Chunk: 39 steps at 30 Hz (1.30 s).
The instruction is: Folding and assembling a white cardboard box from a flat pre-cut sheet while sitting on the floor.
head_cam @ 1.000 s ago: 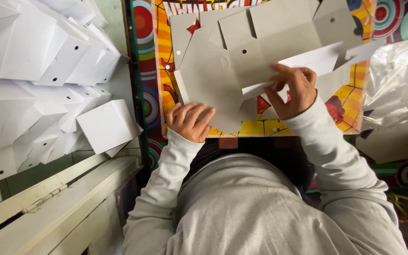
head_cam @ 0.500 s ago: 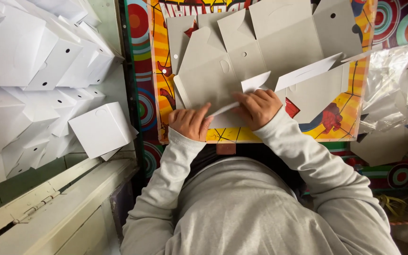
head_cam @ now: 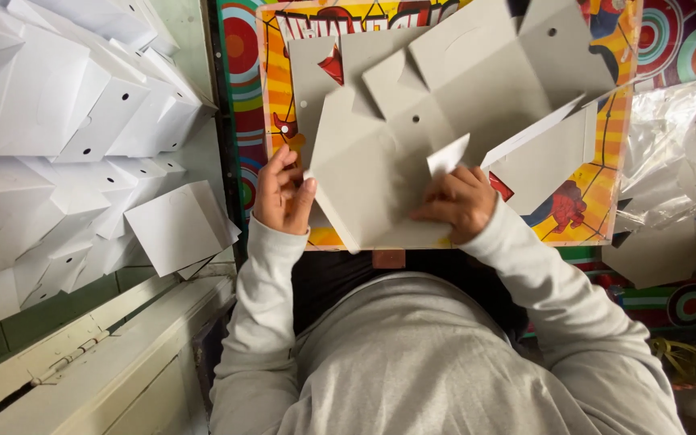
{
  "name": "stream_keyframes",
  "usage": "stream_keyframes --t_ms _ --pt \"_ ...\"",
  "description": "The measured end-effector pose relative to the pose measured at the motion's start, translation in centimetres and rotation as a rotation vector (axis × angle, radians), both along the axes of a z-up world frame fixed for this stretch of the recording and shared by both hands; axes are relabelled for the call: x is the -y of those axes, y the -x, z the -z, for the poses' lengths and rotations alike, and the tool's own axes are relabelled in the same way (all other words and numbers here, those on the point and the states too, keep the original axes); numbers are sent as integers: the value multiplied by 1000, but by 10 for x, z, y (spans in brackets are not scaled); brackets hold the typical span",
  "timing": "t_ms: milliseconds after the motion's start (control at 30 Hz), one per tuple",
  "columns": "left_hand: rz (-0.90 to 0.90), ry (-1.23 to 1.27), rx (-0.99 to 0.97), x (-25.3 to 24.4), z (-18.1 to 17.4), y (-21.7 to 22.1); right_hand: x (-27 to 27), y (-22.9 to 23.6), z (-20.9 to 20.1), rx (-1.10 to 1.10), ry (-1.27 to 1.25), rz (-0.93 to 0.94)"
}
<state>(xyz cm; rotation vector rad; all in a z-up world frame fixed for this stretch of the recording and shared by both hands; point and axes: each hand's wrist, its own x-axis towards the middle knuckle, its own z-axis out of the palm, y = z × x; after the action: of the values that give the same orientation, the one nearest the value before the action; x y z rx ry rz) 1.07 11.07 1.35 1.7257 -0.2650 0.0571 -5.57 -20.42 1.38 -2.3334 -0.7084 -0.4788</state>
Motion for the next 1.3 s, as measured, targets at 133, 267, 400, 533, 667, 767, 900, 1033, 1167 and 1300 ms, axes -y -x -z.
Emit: stream_keyframes --t_ms 133,267,400,533,667,767,900,1033,1167,1300 --pt "72 -87 -233 8 -23 1 17 23 -24 30 -108 -109" --pt "148 -154 -285 32 -17 23 44 43 -26 -122 -152 -14" --pt "177 -116 -465 42 5 41 57 45 -15 -173 -170 24" --pt "108 -121 -510 57 -8 44 91 41 -30 244 -333 -135" --pt "6 -138 -446 58 63 67 14 71 -79 91 3 288" --pt "35 -128 -318 66 80 68 -33 62 -61 154 -30 190" --pt "54 -49 -356 75 32 67 -43 53 -37 166 77 302" --pt "84 0 -386 87 -3 60 -41 52 -16 125 31 316" --pt "65 33 -367 97 0 64 -34 51 4 80 12 339" --pt "15 35 -315 88 10 65 -34 47 3 77 -39 275"
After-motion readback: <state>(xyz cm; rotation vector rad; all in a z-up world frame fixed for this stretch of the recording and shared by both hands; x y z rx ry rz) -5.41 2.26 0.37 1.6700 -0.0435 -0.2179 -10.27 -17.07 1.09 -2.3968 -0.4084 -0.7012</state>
